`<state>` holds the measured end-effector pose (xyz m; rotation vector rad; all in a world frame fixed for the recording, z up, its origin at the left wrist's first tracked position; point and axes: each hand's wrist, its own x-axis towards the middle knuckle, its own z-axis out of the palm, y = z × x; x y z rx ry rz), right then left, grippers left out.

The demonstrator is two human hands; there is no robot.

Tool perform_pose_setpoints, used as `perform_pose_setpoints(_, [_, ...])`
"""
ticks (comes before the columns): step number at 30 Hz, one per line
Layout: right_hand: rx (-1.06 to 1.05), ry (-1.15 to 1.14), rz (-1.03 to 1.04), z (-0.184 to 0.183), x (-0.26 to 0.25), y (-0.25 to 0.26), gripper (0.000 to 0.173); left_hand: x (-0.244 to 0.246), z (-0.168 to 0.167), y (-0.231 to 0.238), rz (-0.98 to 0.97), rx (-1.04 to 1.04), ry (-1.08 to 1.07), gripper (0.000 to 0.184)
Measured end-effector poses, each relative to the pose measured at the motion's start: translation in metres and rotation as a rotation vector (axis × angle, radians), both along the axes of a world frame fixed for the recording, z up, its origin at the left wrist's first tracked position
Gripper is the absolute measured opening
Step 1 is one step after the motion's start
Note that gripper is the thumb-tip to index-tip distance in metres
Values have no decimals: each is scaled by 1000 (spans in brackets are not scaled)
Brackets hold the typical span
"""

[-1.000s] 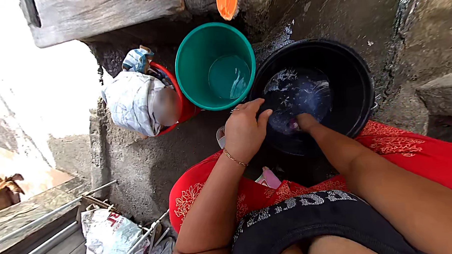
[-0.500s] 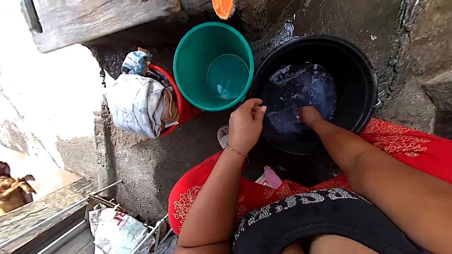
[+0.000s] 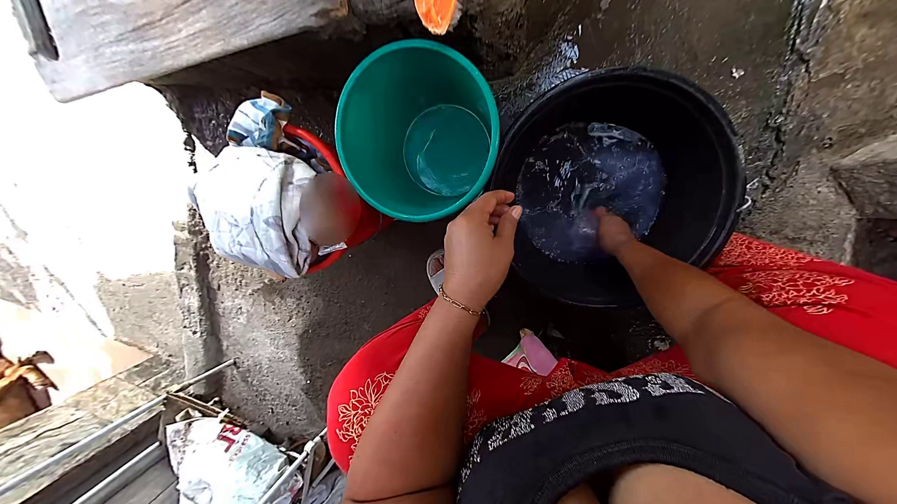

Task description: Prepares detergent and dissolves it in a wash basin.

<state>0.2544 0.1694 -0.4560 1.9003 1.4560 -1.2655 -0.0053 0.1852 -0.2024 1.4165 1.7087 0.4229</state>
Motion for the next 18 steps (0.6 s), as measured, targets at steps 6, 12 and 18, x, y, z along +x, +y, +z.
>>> perform_pose_setpoints(6, [240, -160, -329, -10, 46, 25, 57, 0, 1, 1, -6, 11, -19, 24])
perform_pose_setpoints(12, [-9, 76, -81, -6, 6, 11, 56, 7, 2, 3, 0, 26, -40, 23])
perform_pose_setpoints(18, [206, 138, -241, -14, 19, 39, 25, 4, 2, 4, 7, 48, -42, 22])
